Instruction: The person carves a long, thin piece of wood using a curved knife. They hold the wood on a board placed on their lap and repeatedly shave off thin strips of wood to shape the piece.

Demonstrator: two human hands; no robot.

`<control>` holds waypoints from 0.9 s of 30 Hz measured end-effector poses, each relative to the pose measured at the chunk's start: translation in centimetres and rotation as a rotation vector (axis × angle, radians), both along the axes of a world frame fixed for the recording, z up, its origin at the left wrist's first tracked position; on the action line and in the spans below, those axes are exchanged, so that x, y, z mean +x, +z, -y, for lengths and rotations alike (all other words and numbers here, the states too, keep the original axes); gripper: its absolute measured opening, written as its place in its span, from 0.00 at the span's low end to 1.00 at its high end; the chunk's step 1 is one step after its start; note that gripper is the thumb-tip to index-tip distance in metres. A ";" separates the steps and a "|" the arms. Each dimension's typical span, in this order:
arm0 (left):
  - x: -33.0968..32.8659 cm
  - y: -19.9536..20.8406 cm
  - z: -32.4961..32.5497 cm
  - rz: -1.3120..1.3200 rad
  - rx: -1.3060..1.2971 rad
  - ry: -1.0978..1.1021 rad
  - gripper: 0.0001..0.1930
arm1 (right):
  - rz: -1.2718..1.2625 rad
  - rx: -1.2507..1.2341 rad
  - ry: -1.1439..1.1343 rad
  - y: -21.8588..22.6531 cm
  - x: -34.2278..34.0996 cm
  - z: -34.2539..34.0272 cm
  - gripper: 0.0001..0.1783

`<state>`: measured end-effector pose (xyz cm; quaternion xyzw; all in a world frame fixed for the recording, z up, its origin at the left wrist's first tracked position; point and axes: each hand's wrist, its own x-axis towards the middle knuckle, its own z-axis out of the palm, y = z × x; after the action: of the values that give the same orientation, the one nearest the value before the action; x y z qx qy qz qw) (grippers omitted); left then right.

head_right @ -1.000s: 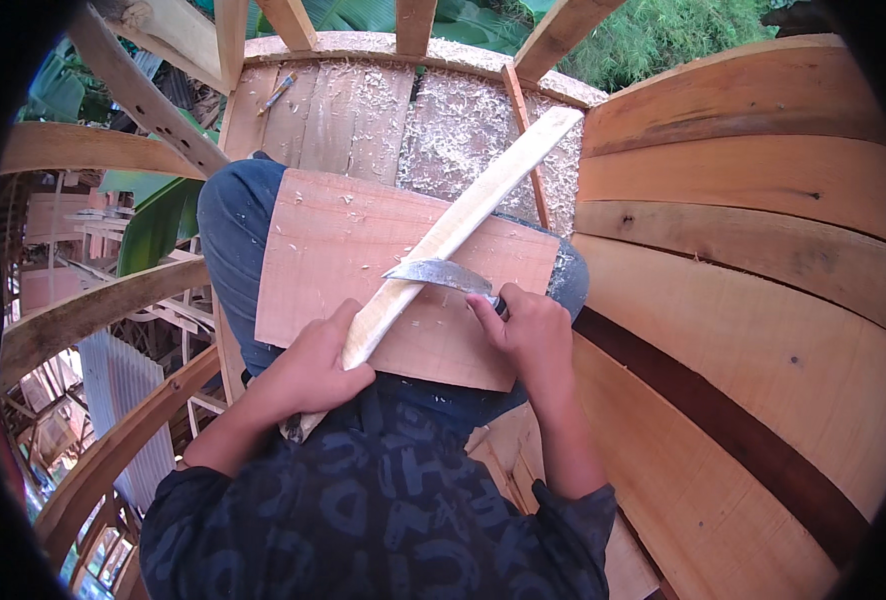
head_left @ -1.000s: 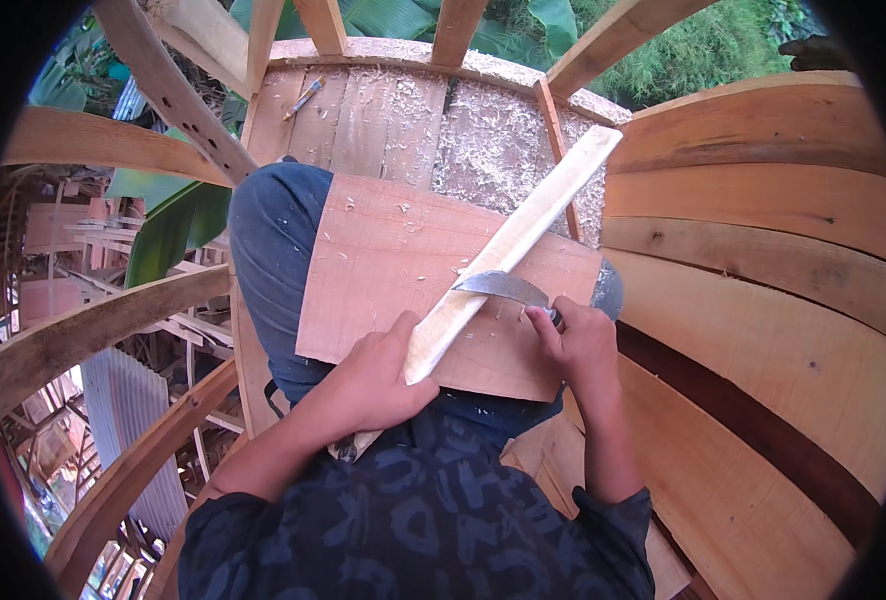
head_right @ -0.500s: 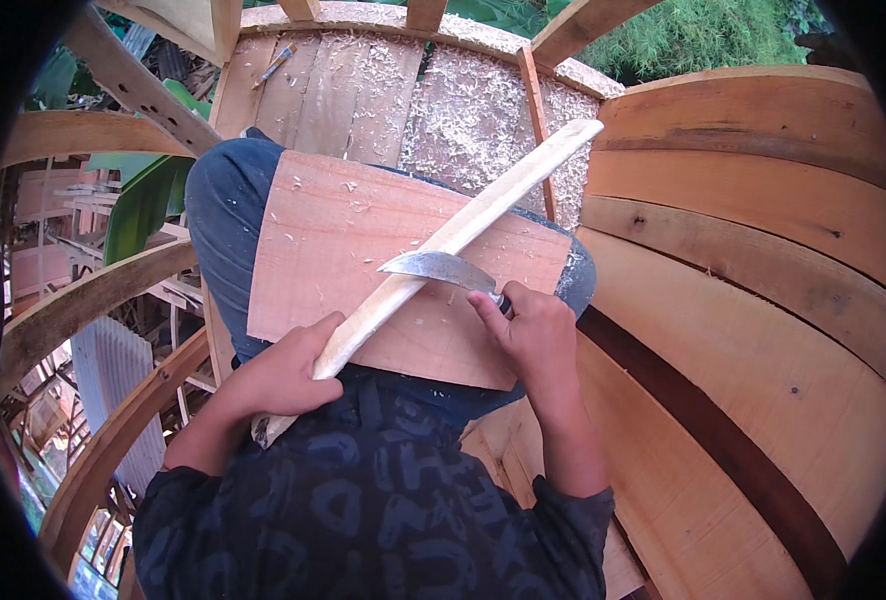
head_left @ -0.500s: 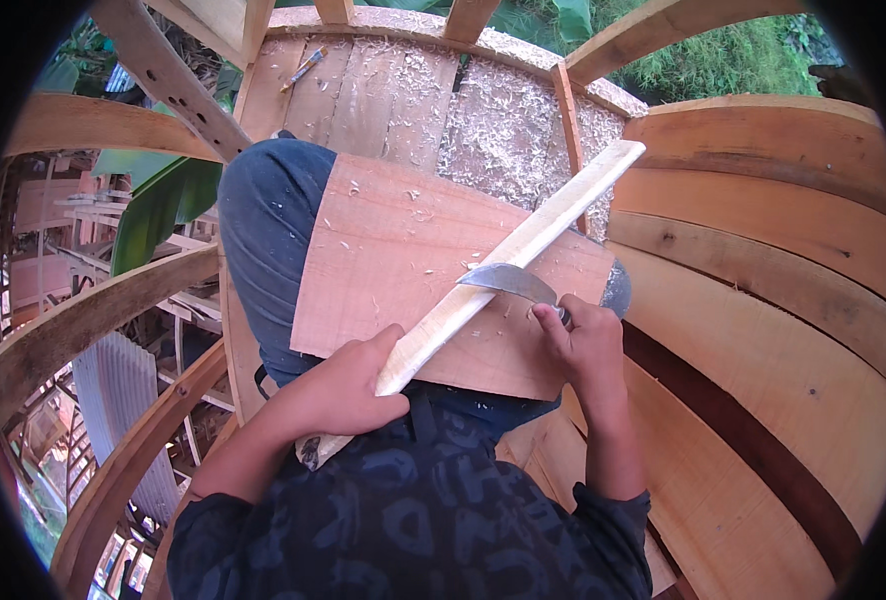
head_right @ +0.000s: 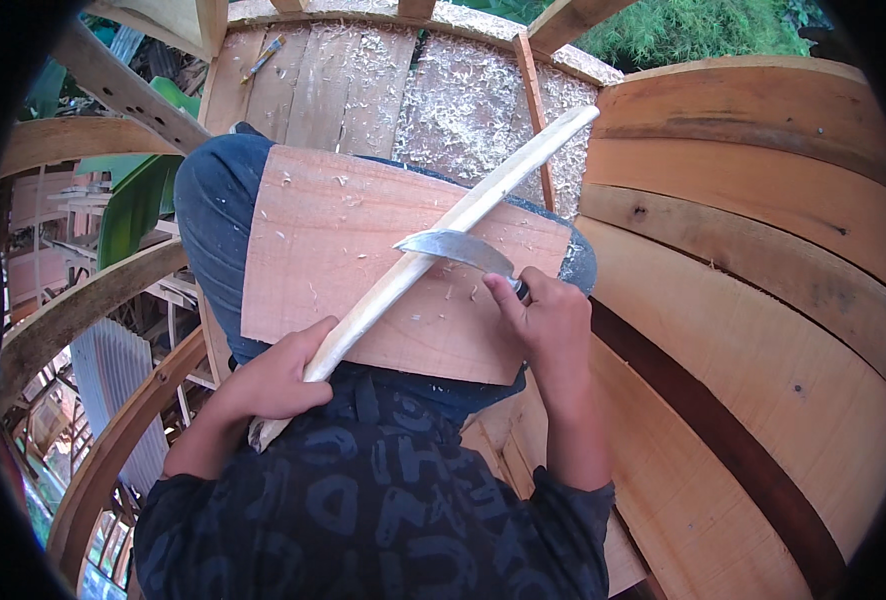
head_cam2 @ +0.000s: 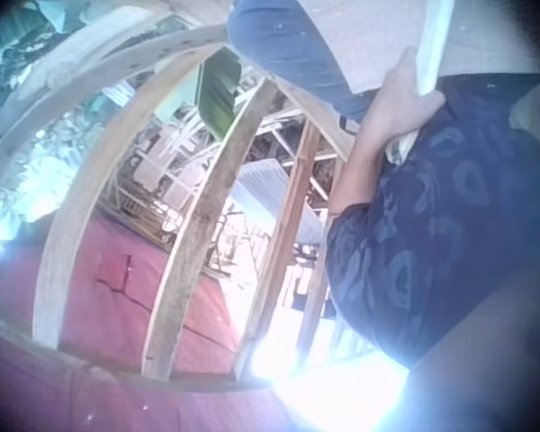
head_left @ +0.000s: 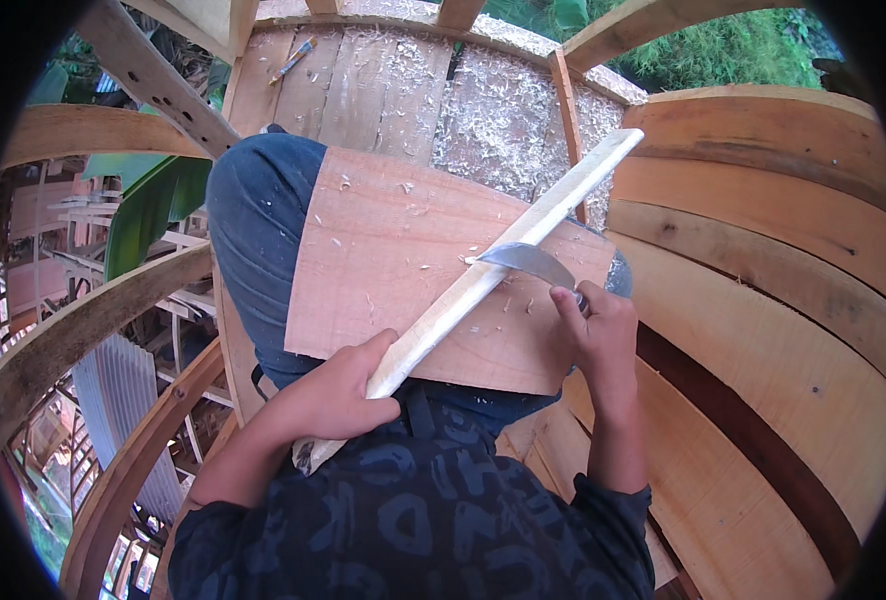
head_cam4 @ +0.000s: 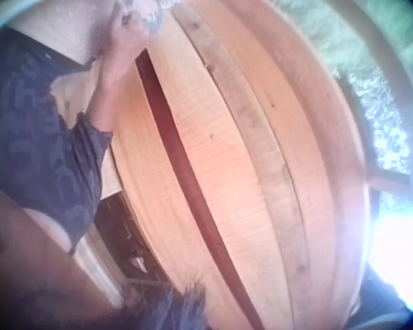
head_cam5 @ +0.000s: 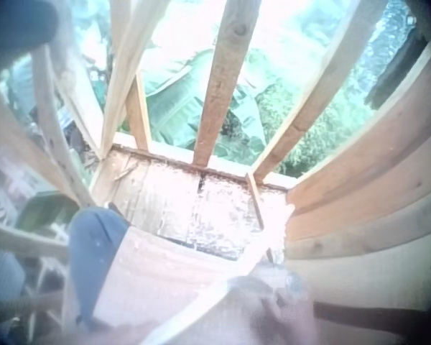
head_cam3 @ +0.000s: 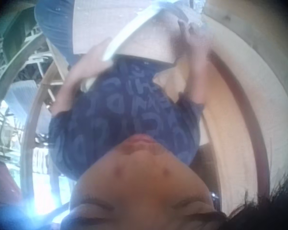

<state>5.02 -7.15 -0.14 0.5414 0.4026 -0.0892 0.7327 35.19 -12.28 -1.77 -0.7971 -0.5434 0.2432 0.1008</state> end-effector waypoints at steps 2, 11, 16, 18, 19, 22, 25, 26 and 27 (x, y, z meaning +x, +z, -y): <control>0.1 0.0 0.1 0.002 -0.026 0.013 0.26 | -0.004 0.007 0.121 0.1 -2.0 0.7 0.32; 0.3 0.1 0.5 0.057 -0.121 0.117 0.25 | 0.216 0.075 -0.020 -1.9 2.8 -2.5 0.35; -0.4 -0.3 1.1 0.072 -0.110 0.087 0.25 | 0.233 0.039 -0.336 -3.4 7.4 -3.9 0.38; -1.1 -0.1 1.1 0.085 -0.153 0.099 0.24 | 0.188 0.075 -0.345 -2.8 8.8 -3.3 0.38; -1.2 -0.1 1.1 0.088 -0.175 0.108 0.23 | 0.161 0.091 -0.348 -2.5 9.0 -2.9 0.38; -1.4 0.3 0.7 0.066 -0.342 0.135 0.21 | 0.050 -0.013 -0.185 -0.3 3.5 -1.8 0.35; -1.3 0.3 0.7 0.068 -0.376 0.138 0.22 | 0.041 -0.015 0.128 0.2 -1.3 -0.2 0.32; -1.3 0.3 0.9 0.069 -0.325 0.143 0.22 | 0.049 -0.013 0.122 0.4 -1.4 -0.3 0.33; -1.2 0.2 1.3 0.071 -0.272 0.149 0.22 | 0.057 -0.011 0.117 0.4 -1.4 -0.6 0.33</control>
<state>3.84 -8.49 0.08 0.4085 0.3995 -0.0693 0.8177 33.83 -11.70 -1.39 -0.7712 -0.5904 0.2287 0.0667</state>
